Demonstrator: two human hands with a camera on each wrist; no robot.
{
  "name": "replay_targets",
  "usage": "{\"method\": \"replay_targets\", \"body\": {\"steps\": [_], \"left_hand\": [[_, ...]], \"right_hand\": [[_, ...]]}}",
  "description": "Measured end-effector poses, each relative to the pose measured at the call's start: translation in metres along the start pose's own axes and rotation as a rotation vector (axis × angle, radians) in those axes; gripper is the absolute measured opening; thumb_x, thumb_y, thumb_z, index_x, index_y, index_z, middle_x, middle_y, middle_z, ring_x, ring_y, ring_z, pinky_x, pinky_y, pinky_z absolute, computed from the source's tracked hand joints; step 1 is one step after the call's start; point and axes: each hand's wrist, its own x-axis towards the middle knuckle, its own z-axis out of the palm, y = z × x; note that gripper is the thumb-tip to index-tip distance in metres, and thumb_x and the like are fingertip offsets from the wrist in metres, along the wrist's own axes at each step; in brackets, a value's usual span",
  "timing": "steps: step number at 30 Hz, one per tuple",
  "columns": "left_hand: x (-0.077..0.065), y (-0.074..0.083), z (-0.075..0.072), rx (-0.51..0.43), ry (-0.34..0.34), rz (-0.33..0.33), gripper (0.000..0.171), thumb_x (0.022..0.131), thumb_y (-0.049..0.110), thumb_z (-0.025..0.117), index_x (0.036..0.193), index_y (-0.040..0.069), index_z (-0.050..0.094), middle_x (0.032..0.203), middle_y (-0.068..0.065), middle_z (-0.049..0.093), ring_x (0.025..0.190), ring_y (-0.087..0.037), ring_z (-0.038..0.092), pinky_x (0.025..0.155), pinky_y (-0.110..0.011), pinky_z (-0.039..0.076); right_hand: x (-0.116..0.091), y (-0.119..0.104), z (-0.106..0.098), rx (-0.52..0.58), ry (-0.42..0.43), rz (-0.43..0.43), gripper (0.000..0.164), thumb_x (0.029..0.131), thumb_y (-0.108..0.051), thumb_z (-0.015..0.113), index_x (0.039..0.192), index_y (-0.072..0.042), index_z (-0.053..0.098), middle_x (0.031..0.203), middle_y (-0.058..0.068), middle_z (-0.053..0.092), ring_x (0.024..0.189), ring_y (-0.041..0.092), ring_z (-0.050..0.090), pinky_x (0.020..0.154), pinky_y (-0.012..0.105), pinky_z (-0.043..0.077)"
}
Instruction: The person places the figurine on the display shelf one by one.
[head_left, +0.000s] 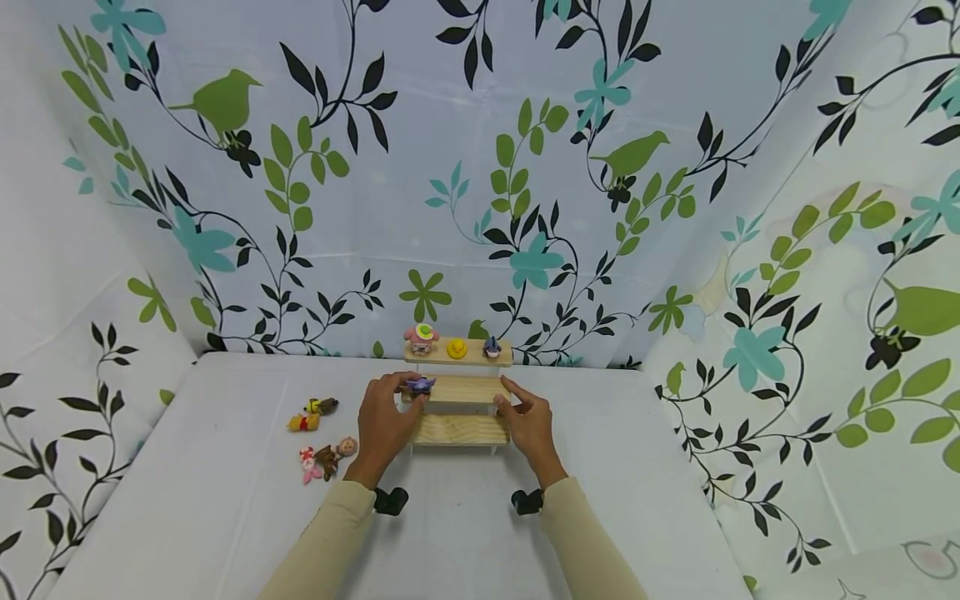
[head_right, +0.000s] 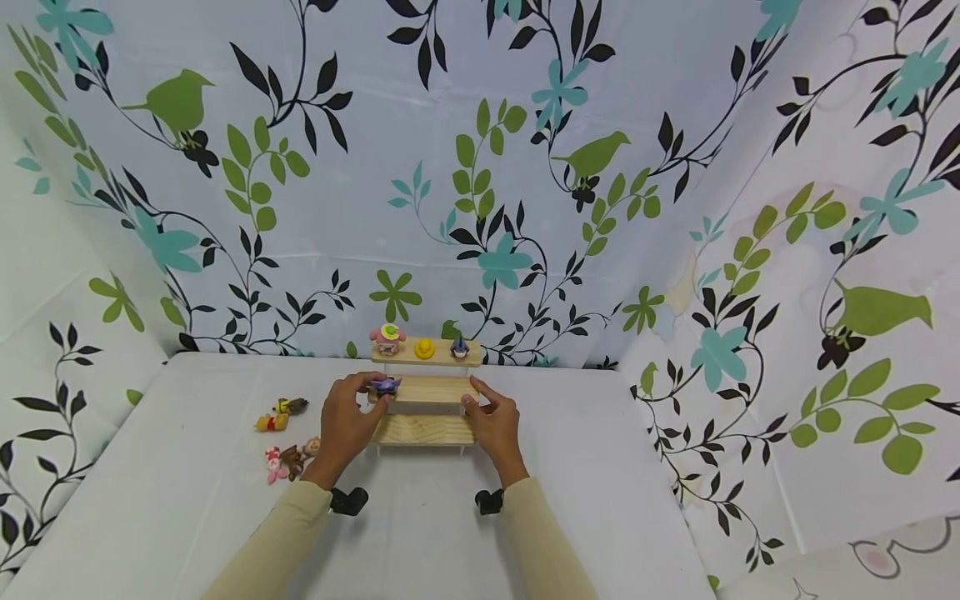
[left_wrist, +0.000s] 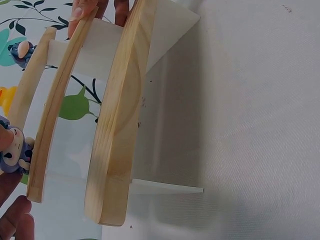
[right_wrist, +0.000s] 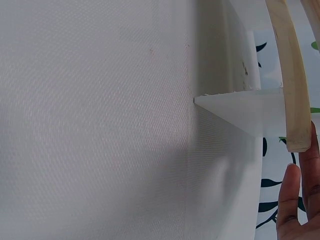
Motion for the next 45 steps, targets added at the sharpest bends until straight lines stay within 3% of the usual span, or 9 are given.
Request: {"method": "replay_targets", "body": {"steps": [11,16,22,27,32,37,45], "left_hand": [[-0.0003,-0.0003,0.0011,0.002,0.001,0.008,0.034,0.092,0.02,0.083,0.124,0.016,0.073,0.118,-0.009,0.075,0.11,-0.035,0.063,0.09,-0.046,0.049],[-0.0003,-0.0014,0.0019,0.006,0.002,0.012,0.034,0.092,0.02,0.082,0.125,0.015,0.073,0.117,-0.009,0.075,0.109,-0.035,0.063,0.09,-0.047,0.048],[-0.0002,-0.0018,0.0014,0.0,0.008,0.009,0.034,0.092,0.02,0.082,0.124,0.016,0.073,0.117,-0.009,0.074,0.109,-0.033,0.062,0.089,-0.046,0.049],[0.0,-0.0033,0.0024,0.009,0.007,0.004,0.033,0.093,0.021,0.082,0.124,0.018,0.073,0.117,-0.007,0.074,0.109,-0.03,0.062,0.09,-0.046,0.05],[-0.0003,-0.0035,0.0041,0.018,0.011,-0.004,0.032,0.093,0.022,0.082,0.123,0.02,0.072,0.115,-0.005,0.073,0.109,-0.031,0.062,0.089,-0.045,0.05],[-0.0016,0.0002,0.0037,0.015,0.019,0.006,0.032,0.092,0.02,0.082,0.122,0.018,0.073,0.115,-0.007,0.074,0.106,-0.027,0.061,0.088,-0.046,0.05],[-0.0017,0.002,0.0014,0.01,0.007,0.002,0.033,0.092,0.019,0.081,0.125,0.016,0.073,0.118,-0.01,0.075,0.111,-0.036,0.063,0.09,-0.048,0.05]], "right_hand": [[0.0013,0.0024,0.0003,0.001,0.009,-0.007,0.046,0.097,-0.043,0.076,0.142,-0.038,0.068,0.136,-0.002,0.074,0.089,0.016,0.071,0.071,0.025,0.054],[0.002,0.0036,0.0011,-0.008,0.009,-0.004,0.048,0.098,-0.042,0.076,0.144,-0.035,0.067,0.133,0.0,0.075,0.089,0.017,0.07,0.07,0.026,0.054],[0.0025,0.0031,0.0017,-0.018,0.013,-0.008,0.044,0.098,-0.042,0.076,0.141,-0.041,0.068,0.127,0.002,0.077,0.088,0.016,0.07,0.071,0.025,0.053],[0.0016,0.0019,0.0016,-0.02,0.012,-0.013,0.046,0.098,-0.042,0.076,0.143,-0.039,0.067,0.128,0.003,0.077,0.087,0.016,0.07,0.072,0.025,0.053],[0.0001,0.0007,0.0013,-0.02,0.011,0.0,0.044,0.098,-0.043,0.075,0.141,-0.043,0.067,0.125,0.006,0.077,0.088,0.016,0.07,0.072,0.026,0.053],[-0.0003,0.002,0.0008,-0.017,0.011,-0.003,0.047,0.098,-0.043,0.075,0.144,-0.038,0.067,0.122,0.009,0.077,0.087,0.016,0.07,0.07,0.026,0.053],[-0.0005,0.0019,0.0005,-0.006,0.004,-0.002,0.048,0.098,-0.044,0.076,0.144,-0.036,0.067,0.13,0.003,0.076,0.09,0.017,0.07,0.07,0.026,0.054]]}}
